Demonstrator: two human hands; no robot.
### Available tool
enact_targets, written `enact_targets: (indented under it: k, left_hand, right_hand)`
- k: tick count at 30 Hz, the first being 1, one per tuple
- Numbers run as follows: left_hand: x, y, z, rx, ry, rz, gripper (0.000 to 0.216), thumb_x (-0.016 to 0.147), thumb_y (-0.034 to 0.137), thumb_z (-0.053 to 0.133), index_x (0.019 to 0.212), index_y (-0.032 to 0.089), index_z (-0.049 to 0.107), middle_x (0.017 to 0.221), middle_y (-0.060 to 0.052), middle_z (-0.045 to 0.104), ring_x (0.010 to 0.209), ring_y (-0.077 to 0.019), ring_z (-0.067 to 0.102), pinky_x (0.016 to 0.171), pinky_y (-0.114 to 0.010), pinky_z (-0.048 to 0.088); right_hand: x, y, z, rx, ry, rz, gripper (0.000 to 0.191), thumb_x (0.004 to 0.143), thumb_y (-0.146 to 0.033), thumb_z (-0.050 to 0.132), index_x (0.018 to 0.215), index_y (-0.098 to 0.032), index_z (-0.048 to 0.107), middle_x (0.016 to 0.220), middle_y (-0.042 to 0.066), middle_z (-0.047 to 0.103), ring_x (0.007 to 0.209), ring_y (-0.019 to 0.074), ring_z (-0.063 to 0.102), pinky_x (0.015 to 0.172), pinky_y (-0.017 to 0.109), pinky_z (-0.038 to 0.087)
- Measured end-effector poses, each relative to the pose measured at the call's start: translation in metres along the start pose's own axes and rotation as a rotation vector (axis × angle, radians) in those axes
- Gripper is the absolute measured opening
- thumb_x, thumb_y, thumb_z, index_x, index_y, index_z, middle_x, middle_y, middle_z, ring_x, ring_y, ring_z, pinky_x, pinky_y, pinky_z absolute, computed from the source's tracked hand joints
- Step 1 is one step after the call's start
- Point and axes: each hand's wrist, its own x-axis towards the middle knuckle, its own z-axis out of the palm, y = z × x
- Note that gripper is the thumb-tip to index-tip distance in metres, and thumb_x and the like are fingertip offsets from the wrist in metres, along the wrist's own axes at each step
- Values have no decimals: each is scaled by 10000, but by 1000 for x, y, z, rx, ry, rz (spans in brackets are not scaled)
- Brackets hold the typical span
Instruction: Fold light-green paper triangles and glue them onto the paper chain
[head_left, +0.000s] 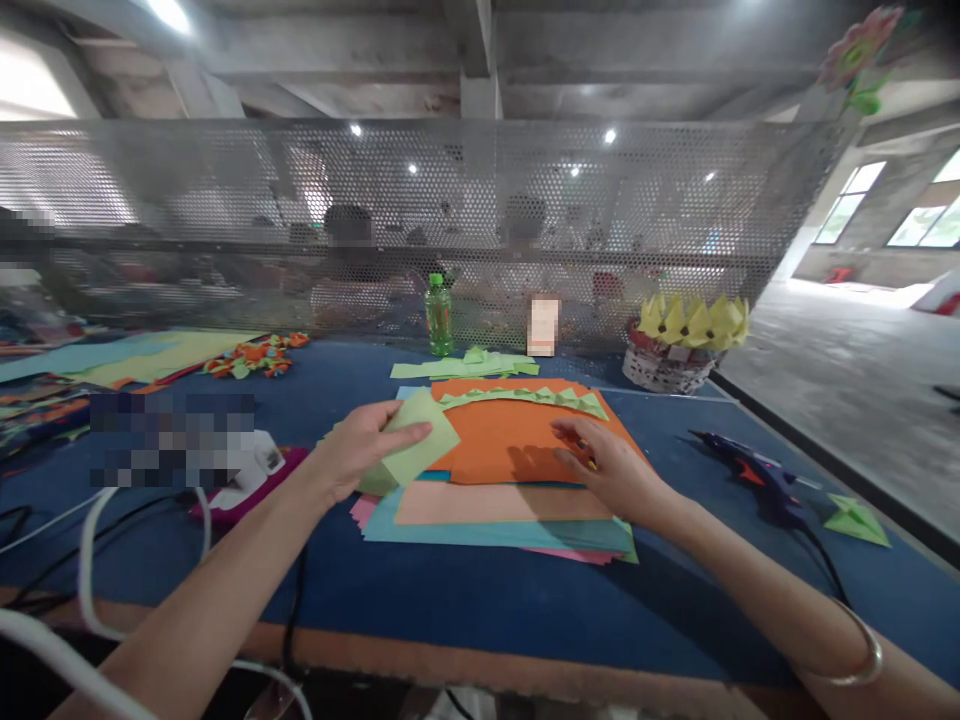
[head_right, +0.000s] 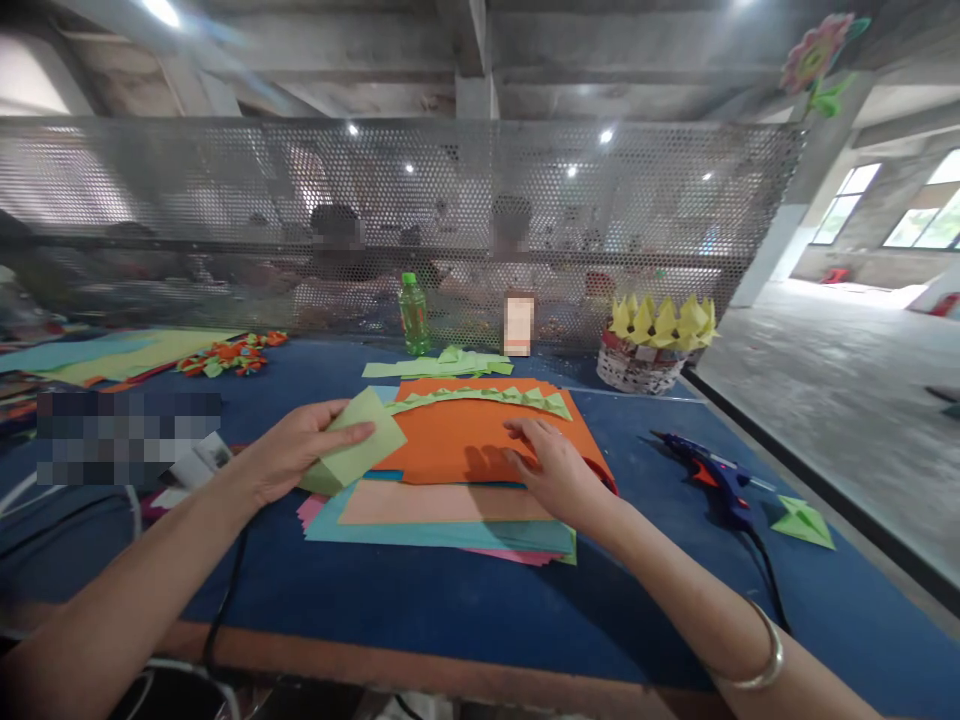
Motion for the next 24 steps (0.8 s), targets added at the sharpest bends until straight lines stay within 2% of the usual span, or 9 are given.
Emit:
enact_targets:
  k: [3,5,10,13,16,21,24]
  left_hand:
    - [8,15,27,-126,-221,4,601,677,611,776,1076,168,702,1028,-103,759,889,-273,724,724,-331,564]
    - [16,22,47,-170,-335,-1,559,672,566,797,1060,174,703,1003,-90,761,886,-258,723,746,-322,558]
    - [29,23,84,-168,-464,8,485,658,526,820,943,153,696,879,-62,740,791,-227,696,674,-283,505]
    - [29,19,93,-130,-479,49,456,690,526,800,920,148,688,844,-41,717,785,-218,680,651,-267,475]
    - [29,16,94,-70,-459,91,378,777,485,756,933,149,677,863,-35,713,814,-213,680,669,-268,486]
    - [37,11,89,88,-366,114,171,942,292,673,1009,137,650,898,-27,700,851,-181,688,776,-335,561]
    - [46,7,79,235,-244,130,178,974,298,655,1059,142,661,1025,-52,693,922,-192,680,843,-394,578]
  right_hand:
    - [0,-3,0,84,21,20,336,995,-403,472,1245,-210,587,1188,115,706,1080,246,676,901,394,531]
    - [-2,-7,2,136,12,34,344,1014,-430,442,1239,-213,586,1121,95,727,1009,223,695,847,361,534]
    - [-10,-19,12,225,-61,46,378,1010,-452,481,1289,-203,537,890,29,741,859,182,703,770,300,516]
    - [-13,-23,18,234,-102,66,428,937,-370,607,1323,-217,504,816,-13,722,763,163,677,717,272,497]
    - [-14,-23,22,171,-118,107,453,892,-269,612,1329,-233,499,812,-23,706,730,158,649,674,256,474]
    - [-17,-21,25,-2,-157,95,492,859,-174,571,1342,-228,496,786,-32,686,686,151,636,617,235,452]
    - [-15,-18,23,-109,-103,61,433,880,-248,622,1305,-227,546,883,4,720,805,177,680,707,259,497]
